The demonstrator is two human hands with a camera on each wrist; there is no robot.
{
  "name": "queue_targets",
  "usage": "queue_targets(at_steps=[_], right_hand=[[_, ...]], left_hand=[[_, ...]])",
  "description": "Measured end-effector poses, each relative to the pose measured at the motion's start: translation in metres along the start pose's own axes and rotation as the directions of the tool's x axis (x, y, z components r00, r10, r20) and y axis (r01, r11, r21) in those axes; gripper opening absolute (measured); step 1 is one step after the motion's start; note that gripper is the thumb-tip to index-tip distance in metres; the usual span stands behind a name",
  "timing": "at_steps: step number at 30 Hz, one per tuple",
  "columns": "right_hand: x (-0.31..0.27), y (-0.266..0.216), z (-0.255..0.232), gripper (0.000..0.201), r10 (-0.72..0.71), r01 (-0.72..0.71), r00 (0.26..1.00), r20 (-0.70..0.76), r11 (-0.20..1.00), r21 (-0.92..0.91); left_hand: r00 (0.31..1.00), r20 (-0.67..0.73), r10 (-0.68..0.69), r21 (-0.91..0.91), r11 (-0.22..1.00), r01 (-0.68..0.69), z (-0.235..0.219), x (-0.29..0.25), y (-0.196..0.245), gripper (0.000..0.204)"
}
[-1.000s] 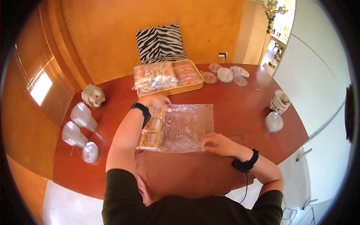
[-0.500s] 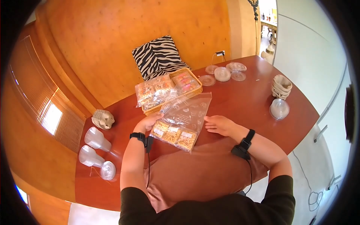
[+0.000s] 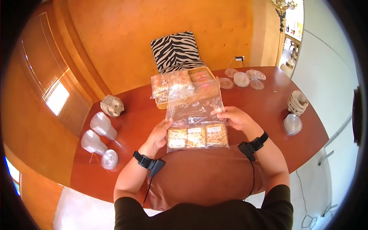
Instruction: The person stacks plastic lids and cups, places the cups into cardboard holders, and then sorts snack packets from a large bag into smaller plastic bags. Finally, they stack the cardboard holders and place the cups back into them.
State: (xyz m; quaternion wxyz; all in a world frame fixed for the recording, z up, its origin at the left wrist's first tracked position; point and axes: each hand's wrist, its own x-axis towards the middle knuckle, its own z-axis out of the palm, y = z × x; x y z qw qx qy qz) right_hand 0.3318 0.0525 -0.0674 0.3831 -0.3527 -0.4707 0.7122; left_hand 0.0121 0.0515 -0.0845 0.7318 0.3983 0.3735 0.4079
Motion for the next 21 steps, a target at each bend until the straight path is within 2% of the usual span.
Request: queue_targets(at_steps=[1,4,5,8,11,14,19,21], right_hand=[[-0.003,-0.002,-0.001,0.029,0.024,-0.025,1.0,-0.017,0.999,-0.033],[0.003,0.012,-0.019,0.032,0.115,-0.119,0.993,-0.035,0.985,-0.128],[0.004,0.017,-0.023,0.033,0.134,-0.136,0.991,-0.027,0.982,-0.134],[0.01,0.026,-0.032,0.034,0.179,-0.179,0.984,-0.012,0.969,-0.174],[0.016,0.033,-0.043,0.031,0.2,-0.201,0.979,-0.026,0.952,-0.23],[0.026,0.03,-0.051,0.03,0.202,-0.209,0.978,-0.051,0.944,-0.254],[0.044,0.023,-0.052,0.024,0.167,-0.193,0.978,-0.124,0.95,-0.245],[0.051,0.026,-0.055,0.028,0.128,-0.155,0.984,-0.126,0.96,-0.235]], left_hand=[[0.999,0.01,-0.033,-0.029,0.999,0.033,0.001,-0.005,-0.008,0.034],[0.994,0.092,-0.063,0.037,0.998,0.06,0.008,-0.018,-0.019,0.037],[0.994,0.067,-0.085,0.057,0.995,0.081,0.005,-0.017,-0.022,0.041],[0.983,0.138,-0.118,0.202,0.975,0.089,-0.015,-0.001,-0.027,0.043],[0.968,0.138,-0.209,0.357,0.922,0.148,-0.026,0.015,-0.017,0.045],[0.973,0.064,-0.22,0.417,0.892,0.174,-0.031,0.032,-0.006,0.047],[0.993,-0.018,-0.115,0.324,0.939,0.114,-0.045,0.069,-0.009,0.038],[0.994,-0.077,-0.082,0.329,0.939,0.103,-0.042,0.074,-0.007,0.036]])
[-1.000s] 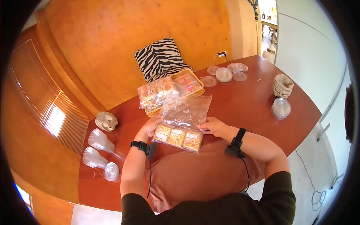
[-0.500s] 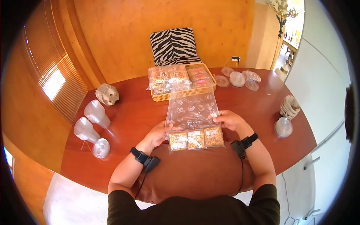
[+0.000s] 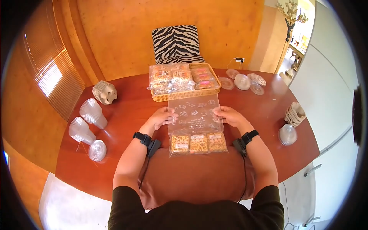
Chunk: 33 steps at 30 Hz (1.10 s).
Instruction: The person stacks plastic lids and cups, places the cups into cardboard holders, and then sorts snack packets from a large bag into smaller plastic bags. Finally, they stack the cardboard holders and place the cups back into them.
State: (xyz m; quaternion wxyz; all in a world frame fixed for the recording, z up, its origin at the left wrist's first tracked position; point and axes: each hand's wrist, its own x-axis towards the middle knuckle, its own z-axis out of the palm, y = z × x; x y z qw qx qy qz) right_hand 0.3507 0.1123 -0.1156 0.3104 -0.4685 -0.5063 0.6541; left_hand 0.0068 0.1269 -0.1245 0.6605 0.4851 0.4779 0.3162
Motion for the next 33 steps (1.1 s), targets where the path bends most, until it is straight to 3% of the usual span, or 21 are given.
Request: queue_targets(at_steps=[3,6,8,11,12,15,21,27,30,33], right_hand=[[0.001,0.001,0.003,0.041,-0.089,0.094,0.988,-0.127,0.995,0.03],[-0.004,-0.003,0.007,0.052,-0.178,0.179,0.958,-0.226,0.984,-0.018],[-0.016,-0.013,0.015,0.054,-0.272,0.257,0.938,-0.216,0.962,-0.092],[-0.016,-0.016,0.012,0.054,-0.431,0.413,0.901,-0.044,0.885,-0.215],[-0.014,-0.016,0.01,0.054,-0.41,0.398,0.912,-0.011,0.89,-0.221],[-0.009,-0.018,0.009,0.05,-0.372,0.369,0.928,0.027,0.904,-0.215],[-0.009,-0.019,0.006,0.046,-0.441,0.421,0.896,-0.05,0.881,-0.217],[-0.015,-0.021,0.006,0.056,-0.466,0.442,0.883,-0.054,0.866,-0.233],[-0.025,-0.026,0.014,0.064,-0.491,0.472,0.866,-0.092,0.865,-0.172],[-0.041,-0.032,0.016,0.069,-0.482,0.477,0.871,-0.096,0.876,-0.073]], left_hand=[[0.993,-0.08,0.089,0.053,0.995,-0.085,0.001,-0.004,-0.001,0.034],[0.934,-0.288,0.213,0.086,0.977,-0.196,0.015,-0.021,0.01,0.034],[0.935,-0.197,0.295,0.102,0.955,-0.28,0.01,-0.02,0.006,0.038],[0.911,-0.048,0.409,0.205,0.897,-0.392,0.007,-0.017,0.005,0.039],[0.898,0.004,0.44,0.251,0.869,-0.426,0.007,-0.017,0.005,0.038],[0.864,-0.013,0.503,0.351,0.812,-0.467,0.003,-0.006,0.002,0.036],[0.856,-0.097,0.507,0.354,0.822,-0.447,0.009,-0.025,0.021,0.046],[0.859,-0.049,0.51,0.447,0.78,-0.438,0.002,-0.026,0.024,0.055],[0.853,-0.114,0.51,0.182,0.855,-0.486,0.009,-0.036,0.026,0.069],[0.892,-0.042,0.451,0.111,0.889,-0.444,0.001,-0.042,0.028,0.081]])
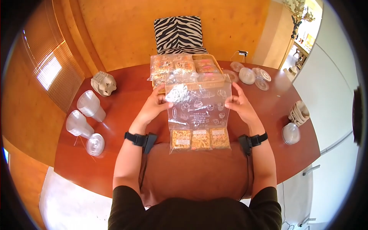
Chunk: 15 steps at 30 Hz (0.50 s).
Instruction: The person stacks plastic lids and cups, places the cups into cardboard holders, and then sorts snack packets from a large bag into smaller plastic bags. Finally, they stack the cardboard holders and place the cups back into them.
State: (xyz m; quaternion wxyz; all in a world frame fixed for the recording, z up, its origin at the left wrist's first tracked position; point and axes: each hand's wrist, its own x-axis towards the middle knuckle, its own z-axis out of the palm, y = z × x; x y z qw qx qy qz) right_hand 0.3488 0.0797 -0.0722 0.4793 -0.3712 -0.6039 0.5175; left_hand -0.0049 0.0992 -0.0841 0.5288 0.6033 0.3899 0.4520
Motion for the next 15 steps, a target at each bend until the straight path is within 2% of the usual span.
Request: queue_targets(at_steps=[1,2,4,5,7,8,9,10,11,12,13,14,15], right_hand=[[-0.006,-0.006,-0.001,0.067,0.029,-0.029,0.999,0.039,1.0,-0.004],[-0.011,-0.013,-0.002,0.065,0.059,-0.059,0.995,0.08,0.998,-0.008],[-0.022,-0.03,-0.008,0.057,0.06,0.035,0.961,0.27,0.941,-0.336],[-0.028,-0.038,-0.008,0.053,0.09,0.101,0.929,0.36,0.873,-0.477],[-0.044,-0.055,-0.001,0.045,0.135,0.195,0.873,0.468,0.784,-0.59],[-0.052,-0.056,0.002,0.042,0.165,0.248,0.839,0.519,0.733,-0.634],[-0.06,-0.053,0.005,0.039,0.206,0.215,0.818,0.538,0.758,-0.616],[-0.068,-0.045,0.006,0.037,0.18,0.293,0.804,0.567,0.709,-0.641],[-0.077,-0.035,0.006,0.034,0.155,0.371,0.788,0.596,0.654,-0.659],[-0.084,-0.027,0.007,0.032,0.131,0.445,0.769,0.626,0.592,-0.671],[-0.089,-0.025,0.012,0.029,0.135,0.462,0.779,0.612,0.537,-0.706],[-0.09,-0.026,0.015,0.031,0.055,0.515,0.779,0.625,0.511,-0.688],[-0.091,-0.03,0.021,0.034,-0.025,0.567,0.773,0.634,0.478,-0.671]], left_hand=[[0.996,0.086,0.035,0.015,0.999,-0.037,0.0,-0.007,0.009,0.069],[0.98,0.187,0.061,0.138,0.986,-0.088,-0.001,-0.015,0.017,0.061],[0.922,0.383,0.06,0.357,0.911,-0.208,-0.004,-0.033,0.03,0.046],[0.883,0.463,0.079,0.376,0.884,-0.277,-0.001,-0.041,0.036,0.04],[0.783,0.614,0.098,0.39,0.825,-0.409,0.004,-0.058,0.046,0.028],[0.762,0.645,0.06,0.445,0.781,-0.438,0.01,-0.065,0.05,0.028],[0.729,0.683,0.041,0.474,0.734,-0.486,0.012,-0.073,0.045,0.028],[0.695,0.719,0.019,0.499,0.682,-0.535,0.015,-0.082,0.041,0.029],[0.687,0.724,-0.062,0.567,0.622,-0.54,0.021,-0.091,0.047,0.023],[0.707,0.707,0.004,0.567,0.595,-0.57,0.026,-0.097,0.044,0.023],[0.72,0.69,0.07,0.567,0.566,-0.599,0.03,-0.103,0.039,0.023],[0.727,0.673,0.136,0.569,0.534,-0.626,0.032,-0.106,0.035,0.024],[0.723,0.688,0.07,0.595,0.515,-0.617,0.033,-0.107,0.033,0.034]])
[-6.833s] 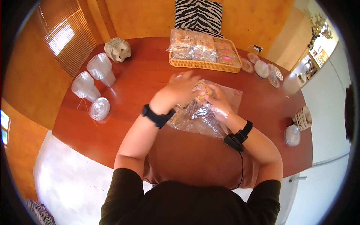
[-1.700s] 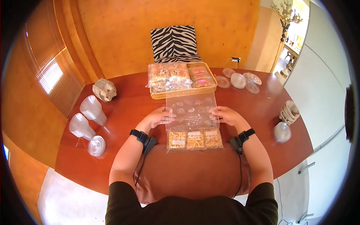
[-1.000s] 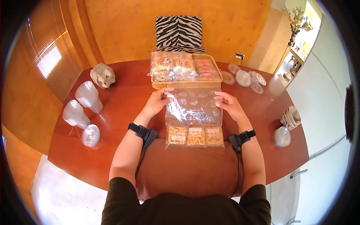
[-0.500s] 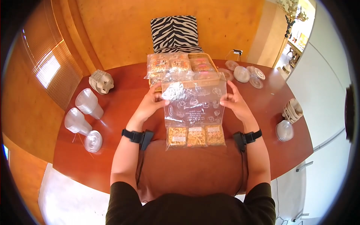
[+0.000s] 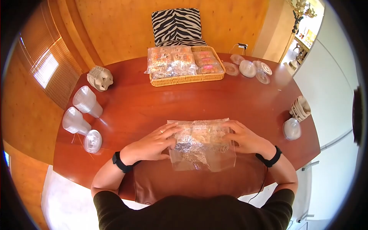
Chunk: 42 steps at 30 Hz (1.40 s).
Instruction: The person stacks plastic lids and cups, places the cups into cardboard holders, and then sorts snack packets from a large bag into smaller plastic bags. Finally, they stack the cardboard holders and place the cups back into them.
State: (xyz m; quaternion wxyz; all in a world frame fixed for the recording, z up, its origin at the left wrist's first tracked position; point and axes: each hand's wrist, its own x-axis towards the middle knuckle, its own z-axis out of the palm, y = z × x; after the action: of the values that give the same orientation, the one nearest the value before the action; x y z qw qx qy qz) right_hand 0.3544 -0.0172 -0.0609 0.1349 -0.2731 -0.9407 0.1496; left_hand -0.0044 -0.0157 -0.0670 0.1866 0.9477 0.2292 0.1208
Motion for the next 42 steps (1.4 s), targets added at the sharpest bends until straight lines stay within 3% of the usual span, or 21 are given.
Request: queue_targets(at_steps=[1,4,6,9,10,12,16,19,20,23,24,25,26,27,29,32,35,38,41,42], right_hand=[[0.002,-0.005,-0.001,0.037,-0.051,0.049,0.997,-0.065,0.998,-0.042],[0.004,0.005,0.01,0.047,-0.008,0.008,1.0,0.02,0.999,-0.035],[0.006,0.009,0.016,0.053,0.018,-0.012,0.999,0.046,0.991,-0.137],[0.007,0.009,0.019,0.051,0.01,-0.002,0.999,0.035,0.975,-0.223],[0.007,0.009,0.019,0.048,0.0,0.006,1.0,0.024,0.97,-0.244],[0.01,0.012,0.006,0.046,0.043,-0.046,0.999,-0.028,0.995,-0.084],[0.034,0.032,-0.025,0.044,0.181,-0.176,0.984,-0.003,0.963,0.203],[0.054,0.06,-0.031,0.044,0.331,-0.29,0.943,-0.049,0.882,0.372],[0.058,0.075,-0.023,0.05,0.275,-0.214,0.954,-0.115,0.9,0.38],[0.069,0.1,-0.002,0.053,0.127,-0.062,0.949,-0.29,0.973,0.223],[0.067,0.1,-0.002,0.058,0.153,-0.1,0.957,-0.246,0.971,0.216],[0.064,0.1,-0.002,0.056,0.118,-0.104,0.962,-0.248,0.992,0.068],[0.057,0.101,0.0,0.055,0.086,-0.107,0.967,-0.242,0.991,-0.076],[0.051,0.103,0.002,0.053,0.057,-0.107,0.972,-0.228,0.971,-0.214],[0.04,0.097,-0.002,0.059,0.049,-0.091,0.988,-0.148,0.951,-0.294],[0.026,0.094,-0.003,0.061,0.0,-0.039,0.995,-0.104,0.93,-0.365],[0.018,0.095,-0.006,0.056,-0.01,-0.036,0.994,-0.105,0.901,-0.432],[0.025,0.083,-0.014,0.047,0.067,-0.086,0.996,-0.066,0.938,-0.337],[0.052,0.082,-0.006,0.046,-0.075,0.024,0.986,-0.15,0.948,-0.317],[0.062,0.073,-0.006,0.047,0.08,-0.099,0.994,-0.078,0.956,-0.275]], left_hand=[[1.0,0.001,-0.022,0.01,1.0,0.022,0.003,0.0,-0.001,0.037],[0.996,-0.002,-0.086,0.072,0.994,0.086,0.007,0.004,-0.002,0.049],[0.99,-0.013,-0.14,0.125,0.982,0.141,0.007,0.008,0.0,0.059],[0.998,-0.008,-0.061,0.299,0.952,0.061,0.008,0.012,-0.003,0.062],[0.999,-0.039,-0.021,0.259,0.965,0.031,0.007,0.013,-0.008,0.059],[0.993,-0.102,0.056,0.181,0.983,-0.037,-0.001,0.014,-0.023,0.054],[0.951,-0.267,-0.154,-0.182,0.977,0.108,-0.021,0.033,-0.041,0.032],[0.918,-0.248,-0.308,-0.291,0.928,0.232,-0.018,0.053,-0.085,0.028],[0.911,-0.26,-0.319,-0.308,0.922,0.235,-0.012,0.059,-0.101,0.029],[0.896,-0.305,-0.324,-0.31,0.923,0.228,-0.006,0.072,-0.122,0.03],[0.895,-0.325,-0.307,-0.281,0.934,0.218,-0.005,0.075,-0.12,0.03],[0.893,-0.342,-0.293,-0.256,0.943,0.211,-0.005,0.076,-0.119,0.03],[0.912,-0.393,-0.117,-0.088,0.992,0.089,-0.005,0.075,-0.117,0.035],[0.917,-0.395,-0.056,0.007,0.998,0.064,-0.006,0.073,-0.116,0.037],[0.926,-0.374,0.054,0.182,0.983,0.016,-0.006,0.068,-0.107,0.042],[0.963,-0.271,-0.015,0.172,0.983,0.063,-0.006,0.057,-0.091,0.046],[0.966,-0.26,-0.005,0.194,0.979,0.057,-0.006,0.049,-0.09,0.037],[0.977,-0.153,-0.149,0.156,0.973,0.173,-0.02,0.06,-0.082,0.041],[0.956,-0.145,-0.257,0.254,0.924,0.287,-0.025,0.087,-0.048,0.052],[0.96,-0.023,-0.278,0.305,0.913,0.272,-0.026,0.095,-0.038,0.067]])
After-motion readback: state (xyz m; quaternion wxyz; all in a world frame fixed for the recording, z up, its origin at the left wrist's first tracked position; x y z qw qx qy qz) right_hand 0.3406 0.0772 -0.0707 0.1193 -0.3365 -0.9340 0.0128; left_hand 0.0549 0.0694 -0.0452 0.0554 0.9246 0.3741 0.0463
